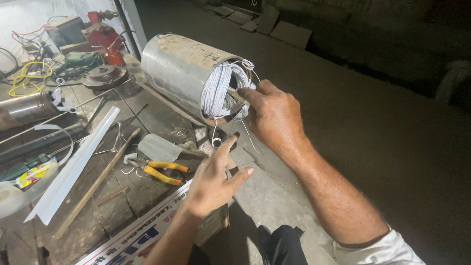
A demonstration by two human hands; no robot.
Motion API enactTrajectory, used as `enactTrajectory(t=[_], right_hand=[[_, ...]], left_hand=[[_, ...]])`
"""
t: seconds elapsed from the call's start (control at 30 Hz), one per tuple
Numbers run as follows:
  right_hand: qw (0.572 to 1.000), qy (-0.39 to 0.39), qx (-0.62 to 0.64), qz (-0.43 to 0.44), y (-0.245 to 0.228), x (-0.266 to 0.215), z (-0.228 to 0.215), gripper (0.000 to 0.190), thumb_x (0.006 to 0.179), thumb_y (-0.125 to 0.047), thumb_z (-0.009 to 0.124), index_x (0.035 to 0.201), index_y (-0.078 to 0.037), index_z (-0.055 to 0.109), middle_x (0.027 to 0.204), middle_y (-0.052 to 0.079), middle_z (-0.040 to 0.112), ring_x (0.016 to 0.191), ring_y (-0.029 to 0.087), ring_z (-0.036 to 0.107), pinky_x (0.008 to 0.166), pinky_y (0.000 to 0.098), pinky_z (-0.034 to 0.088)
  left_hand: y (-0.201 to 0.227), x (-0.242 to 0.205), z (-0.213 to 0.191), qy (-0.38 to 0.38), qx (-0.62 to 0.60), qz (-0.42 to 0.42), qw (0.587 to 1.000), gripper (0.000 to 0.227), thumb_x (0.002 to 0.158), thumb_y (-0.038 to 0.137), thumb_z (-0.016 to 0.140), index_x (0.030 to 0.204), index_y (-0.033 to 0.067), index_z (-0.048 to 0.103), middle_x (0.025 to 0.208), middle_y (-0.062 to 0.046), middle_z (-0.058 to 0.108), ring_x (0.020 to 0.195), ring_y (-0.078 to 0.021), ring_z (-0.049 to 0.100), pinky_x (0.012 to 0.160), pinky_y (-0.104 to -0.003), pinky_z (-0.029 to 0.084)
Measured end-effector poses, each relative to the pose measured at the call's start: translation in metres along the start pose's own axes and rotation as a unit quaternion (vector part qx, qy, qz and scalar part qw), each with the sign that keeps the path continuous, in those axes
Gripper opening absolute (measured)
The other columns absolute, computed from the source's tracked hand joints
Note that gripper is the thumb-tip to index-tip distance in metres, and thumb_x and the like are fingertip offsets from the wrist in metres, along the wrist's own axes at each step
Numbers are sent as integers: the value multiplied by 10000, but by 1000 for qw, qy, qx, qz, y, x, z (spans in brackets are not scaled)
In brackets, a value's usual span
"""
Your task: The person uses pliers and a wooden stick to pull, straighten, and coil white wire from a metal cylinder onto a workbench. They repeatedly adjust the wire, insert a plastic strip into the cylinder, and continue winding the wire into a neat bundle.
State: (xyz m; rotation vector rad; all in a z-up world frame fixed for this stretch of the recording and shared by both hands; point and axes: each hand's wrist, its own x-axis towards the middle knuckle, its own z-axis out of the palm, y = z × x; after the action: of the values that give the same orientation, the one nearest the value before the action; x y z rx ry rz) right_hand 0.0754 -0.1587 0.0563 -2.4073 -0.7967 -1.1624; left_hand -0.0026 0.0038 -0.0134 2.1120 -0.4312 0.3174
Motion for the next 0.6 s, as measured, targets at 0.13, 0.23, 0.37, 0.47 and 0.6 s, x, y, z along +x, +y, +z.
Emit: enactTrajectory(t=[0.13, 0.23, 0.37, 0.47, 0.6], right_hand=[[1000, 13, 2, -3, -3, 0, -4, 365, 784, 29, 707, 1121, -88, 783, 855, 87, 669, 631, 228, 693, 511, 373, 565], [1000, 13, 8, -3, -4, 2, -4, 378, 769, 33, 698, 1109, -103, 789, 869, 91, 673, 642, 248, 699, 528, 391, 570], [1000, -1, -8, -15, 0, 2, 5, 401, 760, 41, 674, 1112, -110, 792, 898, 96, 681, 647, 257, 703, 527, 396, 573], [998, 5, -21, -61, 4, 5, 18, 372, 786, 31, 669, 1123, -76, 785, 935, 127, 683, 632, 249, 700, 508, 389, 575], [984, -29, -97, -144, 1, 20, 35, 108, 840, -98, 700, 899, -11, 726, 926, 141, 666, 679, 257, 697, 523, 420, 566]], left_hand=[[-12, -5, 1, -1, 19, 30, 999, 846, 846, 288, 770, 1502, -60, 364, 715, -125, 713, 688, -224, 735, 706, -335, 564], [-18, -6, 2, -4, 23, 33, 999, 848, 849, 293, 773, 1503, -56, 360, 734, -129, 712, 696, -228, 729, 702, -346, 563], [-21, -7, 2, -13, 25, 23, 999, 841, 843, 307, 773, 1500, -36, 374, 732, -128, 711, 656, -228, 715, 668, -348, 566], [-21, -8, 3, -31, 27, 4, 999, 819, 841, 320, 767, 1497, -8, 401, 736, -114, 721, 642, -219, 717, 667, -341, 566], [-18, -7, 5, -67, 18, -25, 997, 796, 843, 331, 743, 1505, 27, 421, 706, -108, 720, 625, -200, 729, 672, -332, 572]])
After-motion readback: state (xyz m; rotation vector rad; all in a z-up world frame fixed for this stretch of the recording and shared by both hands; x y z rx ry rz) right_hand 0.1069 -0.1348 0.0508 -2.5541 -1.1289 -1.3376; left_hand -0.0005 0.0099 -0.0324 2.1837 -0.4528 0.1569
